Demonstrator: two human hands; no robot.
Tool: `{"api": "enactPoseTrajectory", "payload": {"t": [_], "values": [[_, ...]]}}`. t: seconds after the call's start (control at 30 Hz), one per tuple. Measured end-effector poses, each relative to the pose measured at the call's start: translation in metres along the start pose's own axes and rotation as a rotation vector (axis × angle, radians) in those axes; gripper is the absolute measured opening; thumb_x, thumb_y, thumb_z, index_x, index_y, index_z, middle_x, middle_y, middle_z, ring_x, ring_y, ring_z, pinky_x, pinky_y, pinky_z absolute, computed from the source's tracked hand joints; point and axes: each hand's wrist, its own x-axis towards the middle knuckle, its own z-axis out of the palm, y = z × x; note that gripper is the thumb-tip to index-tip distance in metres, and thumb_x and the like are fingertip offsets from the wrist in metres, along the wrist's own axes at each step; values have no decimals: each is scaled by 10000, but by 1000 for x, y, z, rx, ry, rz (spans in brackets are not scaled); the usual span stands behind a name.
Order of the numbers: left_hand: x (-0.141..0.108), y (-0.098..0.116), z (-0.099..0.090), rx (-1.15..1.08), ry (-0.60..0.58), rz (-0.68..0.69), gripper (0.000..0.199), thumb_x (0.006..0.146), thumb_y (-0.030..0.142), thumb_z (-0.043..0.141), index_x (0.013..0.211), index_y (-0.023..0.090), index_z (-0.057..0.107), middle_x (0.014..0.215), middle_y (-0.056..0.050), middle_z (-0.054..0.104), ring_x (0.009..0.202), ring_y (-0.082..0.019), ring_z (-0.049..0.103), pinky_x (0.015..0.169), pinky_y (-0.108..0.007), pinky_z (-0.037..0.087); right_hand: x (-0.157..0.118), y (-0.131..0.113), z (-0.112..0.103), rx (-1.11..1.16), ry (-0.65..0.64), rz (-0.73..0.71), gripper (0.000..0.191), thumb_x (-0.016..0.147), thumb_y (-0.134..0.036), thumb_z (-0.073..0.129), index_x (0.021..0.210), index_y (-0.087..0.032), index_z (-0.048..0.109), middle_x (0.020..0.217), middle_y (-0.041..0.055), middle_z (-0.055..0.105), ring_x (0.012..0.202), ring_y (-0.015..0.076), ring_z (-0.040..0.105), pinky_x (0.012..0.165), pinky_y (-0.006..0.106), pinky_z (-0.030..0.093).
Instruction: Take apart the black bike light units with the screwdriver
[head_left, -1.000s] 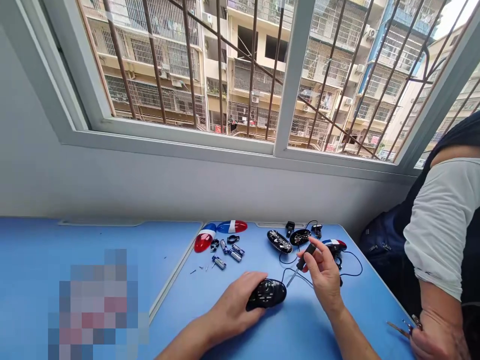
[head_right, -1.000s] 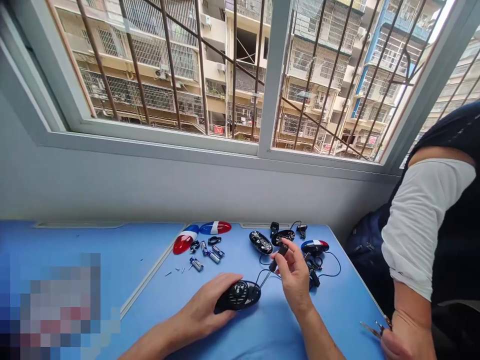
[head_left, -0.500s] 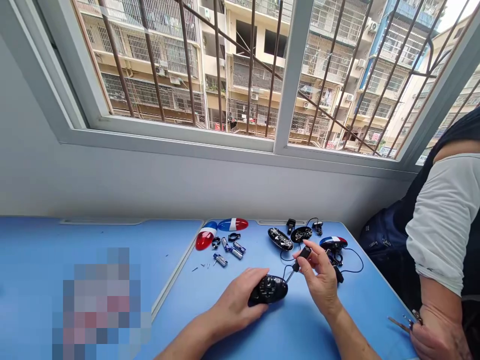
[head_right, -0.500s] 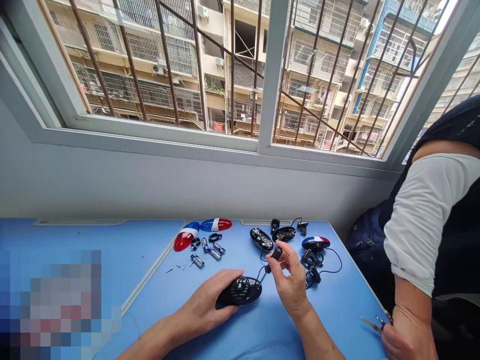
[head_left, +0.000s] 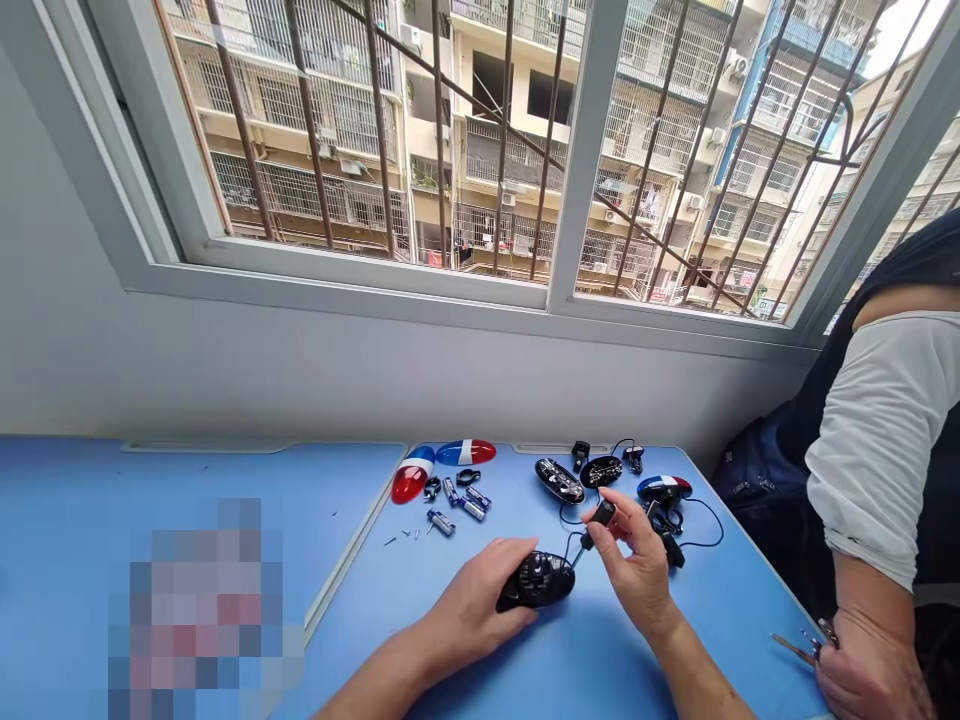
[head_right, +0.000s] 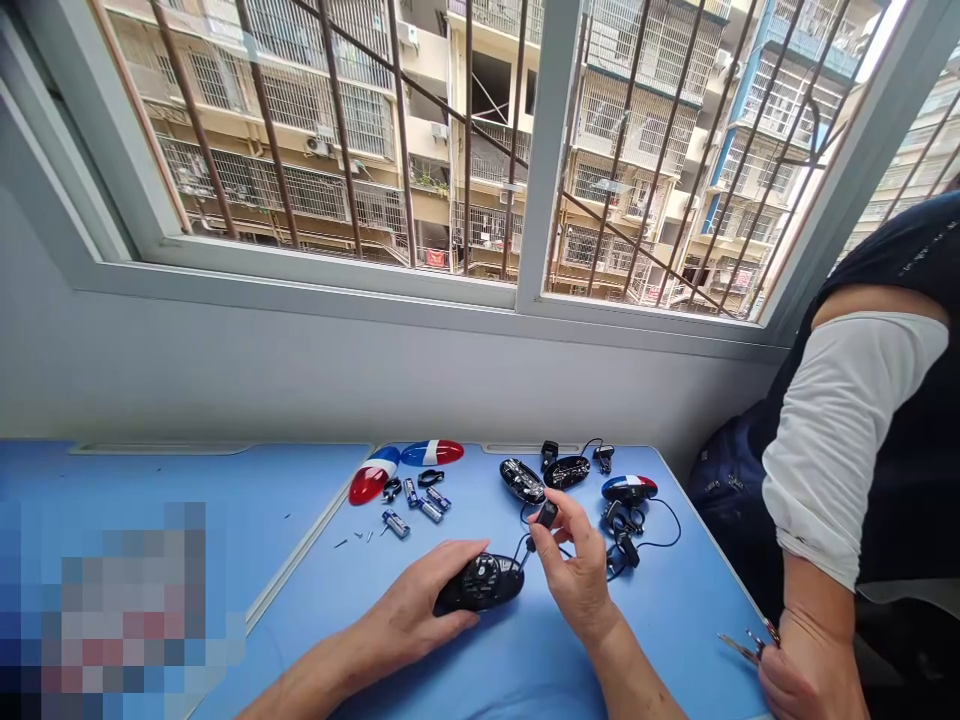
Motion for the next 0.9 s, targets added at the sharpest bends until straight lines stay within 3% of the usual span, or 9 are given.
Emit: {"api": "enactPoseTrajectory", "payload": {"t": [0.9], "values": [[1,5,-2,14,-2,42,388,707,121,625,1075,241,606,1088,-39,679,974,-265,588,848,-361,479,1,-8,1,-18,-2,-150,321,877,-169,592,1189,-244,593,849,31,747,671,150,693,553,238,583]]}}
